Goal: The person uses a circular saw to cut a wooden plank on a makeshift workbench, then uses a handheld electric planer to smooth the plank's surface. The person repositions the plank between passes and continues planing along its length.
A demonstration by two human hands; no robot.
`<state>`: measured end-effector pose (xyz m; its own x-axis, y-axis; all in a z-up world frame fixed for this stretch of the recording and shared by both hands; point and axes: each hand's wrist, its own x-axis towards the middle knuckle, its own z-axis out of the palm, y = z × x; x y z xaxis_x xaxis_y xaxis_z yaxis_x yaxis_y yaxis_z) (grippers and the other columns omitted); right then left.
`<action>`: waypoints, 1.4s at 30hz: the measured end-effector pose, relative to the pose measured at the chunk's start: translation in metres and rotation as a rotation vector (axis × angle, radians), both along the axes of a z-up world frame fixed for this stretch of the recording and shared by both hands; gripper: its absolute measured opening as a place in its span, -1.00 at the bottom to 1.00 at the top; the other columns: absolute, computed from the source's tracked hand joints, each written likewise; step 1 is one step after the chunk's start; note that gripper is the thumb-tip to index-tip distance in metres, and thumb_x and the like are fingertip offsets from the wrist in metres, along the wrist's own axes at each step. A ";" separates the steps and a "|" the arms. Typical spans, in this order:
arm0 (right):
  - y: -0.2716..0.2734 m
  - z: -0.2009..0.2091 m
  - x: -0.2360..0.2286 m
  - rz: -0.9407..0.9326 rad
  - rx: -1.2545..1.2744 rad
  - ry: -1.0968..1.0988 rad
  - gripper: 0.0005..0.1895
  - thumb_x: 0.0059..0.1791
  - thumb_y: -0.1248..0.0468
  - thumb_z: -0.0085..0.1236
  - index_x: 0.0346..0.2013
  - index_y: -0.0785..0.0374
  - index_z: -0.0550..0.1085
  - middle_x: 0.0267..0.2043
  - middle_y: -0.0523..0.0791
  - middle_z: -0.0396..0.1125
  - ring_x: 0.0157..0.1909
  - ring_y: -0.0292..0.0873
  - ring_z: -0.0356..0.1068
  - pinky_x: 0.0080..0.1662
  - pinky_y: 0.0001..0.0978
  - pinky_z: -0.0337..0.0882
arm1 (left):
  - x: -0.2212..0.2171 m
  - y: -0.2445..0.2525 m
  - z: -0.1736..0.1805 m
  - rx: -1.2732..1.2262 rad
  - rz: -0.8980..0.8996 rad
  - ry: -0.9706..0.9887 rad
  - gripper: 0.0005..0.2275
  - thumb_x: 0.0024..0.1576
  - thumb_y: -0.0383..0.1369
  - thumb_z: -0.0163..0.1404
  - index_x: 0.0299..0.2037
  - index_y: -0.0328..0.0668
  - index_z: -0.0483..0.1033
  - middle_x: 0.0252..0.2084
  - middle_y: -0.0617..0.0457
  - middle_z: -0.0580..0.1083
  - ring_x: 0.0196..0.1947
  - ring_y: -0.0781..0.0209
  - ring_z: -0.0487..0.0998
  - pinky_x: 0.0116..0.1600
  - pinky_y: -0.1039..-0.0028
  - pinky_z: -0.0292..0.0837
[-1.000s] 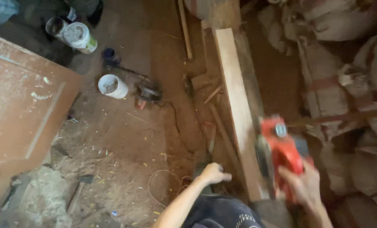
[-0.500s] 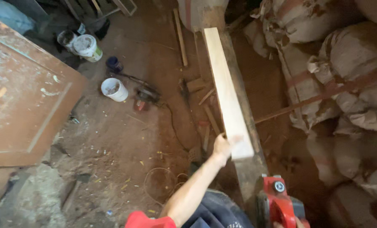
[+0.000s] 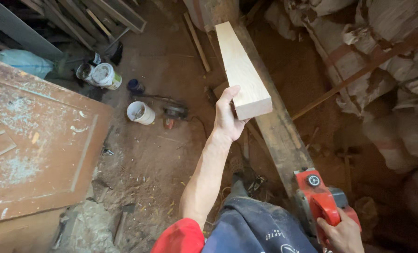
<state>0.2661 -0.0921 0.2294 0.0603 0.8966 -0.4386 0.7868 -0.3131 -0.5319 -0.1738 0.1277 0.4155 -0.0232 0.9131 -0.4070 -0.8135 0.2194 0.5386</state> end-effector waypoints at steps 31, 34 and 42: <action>0.010 0.031 0.000 -0.378 -0.361 0.400 -0.59 -0.16 0.34 0.28 -0.01 0.29 0.55 -0.50 -0.03 0.41 -0.63 -0.19 0.24 -0.56 -0.23 0.25 | 0.070 -0.098 -0.241 -0.266 -0.095 0.558 0.08 -0.26 -0.28 0.24 0.54 -0.27 -0.10 0.19 -0.32 0.39 0.16 -0.13 0.47 0.23 0.19 0.39; 0.018 0.044 -0.002 -0.234 -0.312 0.333 -0.68 -0.14 0.29 0.31 -0.15 0.38 0.56 -0.54 -0.04 0.43 -0.59 -0.24 0.34 -0.52 -0.28 0.37 | 0.092 -0.068 -0.234 -0.294 -0.125 0.243 0.19 -0.39 -0.34 0.26 0.46 -0.12 -0.36 0.11 -0.42 0.42 0.05 -0.25 0.50 0.11 0.11 0.40; 0.043 0.102 -0.043 -0.201 -0.242 0.164 -0.80 -0.12 0.29 0.27 -0.28 0.35 0.58 -0.57 -0.04 0.42 -0.56 -0.19 0.39 -0.46 -0.25 0.42 | 0.122 -0.009 -0.238 -0.424 -0.288 1.268 0.07 -0.30 -0.13 0.30 0.49 -0.15 -0.03 0.42 -0.34 0.11 0.40 -0.36 0.12 0.40 -0.03 0.13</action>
<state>0.2233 -0.0487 0.3317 0.1363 0.7430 -0.6553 0.6064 -0.5856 -0.5379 -0.0518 0.1186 0.1775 -0.4183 0.7606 -0.4966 0.2856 0.6291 0.7229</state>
